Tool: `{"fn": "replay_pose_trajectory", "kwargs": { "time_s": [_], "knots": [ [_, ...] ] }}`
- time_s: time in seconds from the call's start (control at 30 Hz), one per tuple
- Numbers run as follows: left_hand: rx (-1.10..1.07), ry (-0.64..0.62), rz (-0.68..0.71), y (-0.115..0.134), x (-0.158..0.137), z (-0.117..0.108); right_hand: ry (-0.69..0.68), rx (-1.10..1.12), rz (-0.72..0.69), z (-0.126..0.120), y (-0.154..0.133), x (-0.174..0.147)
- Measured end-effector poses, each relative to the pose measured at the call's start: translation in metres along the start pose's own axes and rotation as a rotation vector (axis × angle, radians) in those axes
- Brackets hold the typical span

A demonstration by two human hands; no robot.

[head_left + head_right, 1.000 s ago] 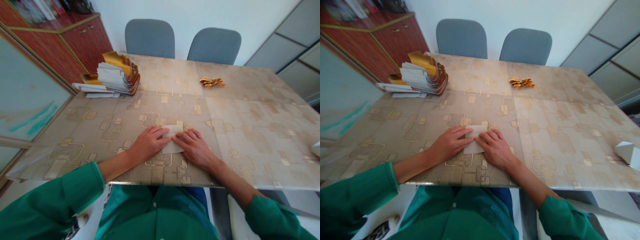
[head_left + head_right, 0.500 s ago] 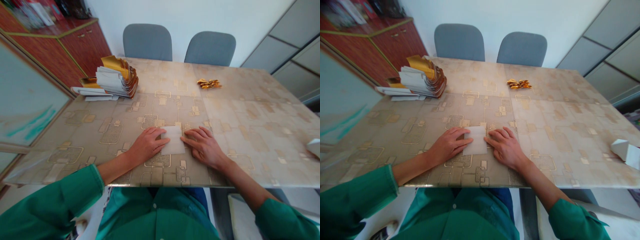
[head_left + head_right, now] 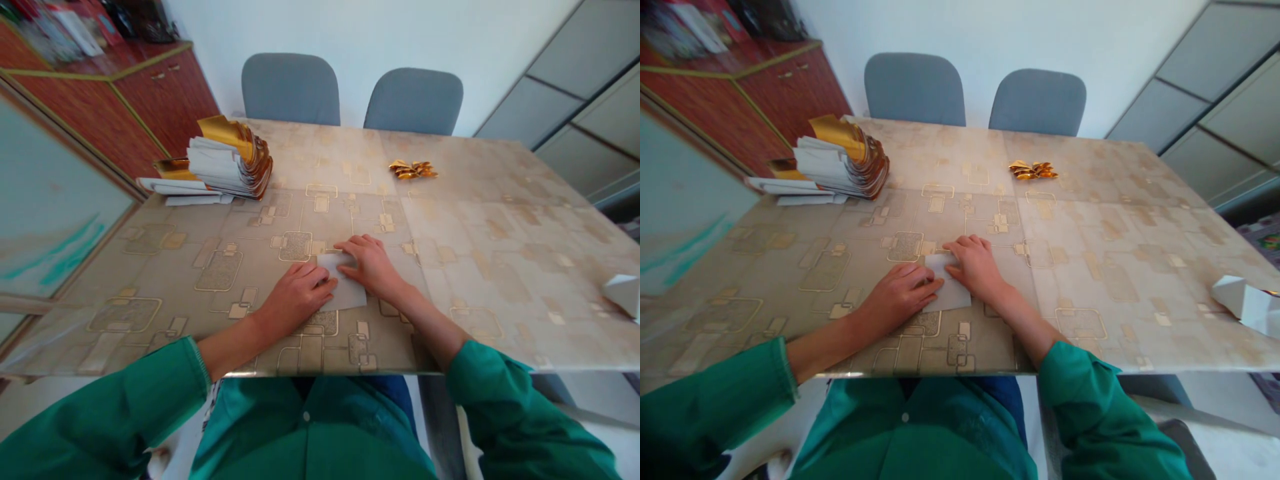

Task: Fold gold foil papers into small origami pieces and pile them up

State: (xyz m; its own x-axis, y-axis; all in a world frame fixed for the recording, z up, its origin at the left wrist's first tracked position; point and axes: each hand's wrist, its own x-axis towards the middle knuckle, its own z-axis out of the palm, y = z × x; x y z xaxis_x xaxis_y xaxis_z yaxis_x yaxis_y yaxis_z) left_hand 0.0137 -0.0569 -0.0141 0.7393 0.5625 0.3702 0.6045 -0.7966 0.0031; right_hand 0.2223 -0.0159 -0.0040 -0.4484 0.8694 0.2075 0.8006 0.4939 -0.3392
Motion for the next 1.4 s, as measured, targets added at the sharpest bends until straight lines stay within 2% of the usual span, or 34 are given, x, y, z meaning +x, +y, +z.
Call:
{"fn": "replay_pose_trajectory", "kwargs": {
  "time_s": [0.2,0.37,0.63,0.83,1.07,1.4],
  "knots": [
    [-0.036,-0.006,-0.044,0.003,-0.001,0.001,0.118,-0.064,-0.031,-0.001,-0.005,-0.007],
    [-0.001,-0.004,-0.063,0.005,0.001,-0.005,0.171,-0.171,-0.128,-0.001,-0.012,-0.018],
    [-0.022,0.097,-0.113,0.007,0.002,-0.007,0.14,-0.22,-0.206,-0.002,-0.013,-0.024],
    [-0.057,-0.002,-0.072,0.004,0.002,-0.003,0.051,-0.247,-0.252,-0.008,-0.014,-0.03],
    [0.022,-0.045,-0.026,0.007,0.0,-0.002,-0.059,-0.199,-0.252,-0.017,-0.018,-0.049],
    [0.052,-0.056,0.022,0.009,-0.003,-0.001,-0.012,-0.197,-0.131,-0.005,-0.019,-0.063]
  ]
}}
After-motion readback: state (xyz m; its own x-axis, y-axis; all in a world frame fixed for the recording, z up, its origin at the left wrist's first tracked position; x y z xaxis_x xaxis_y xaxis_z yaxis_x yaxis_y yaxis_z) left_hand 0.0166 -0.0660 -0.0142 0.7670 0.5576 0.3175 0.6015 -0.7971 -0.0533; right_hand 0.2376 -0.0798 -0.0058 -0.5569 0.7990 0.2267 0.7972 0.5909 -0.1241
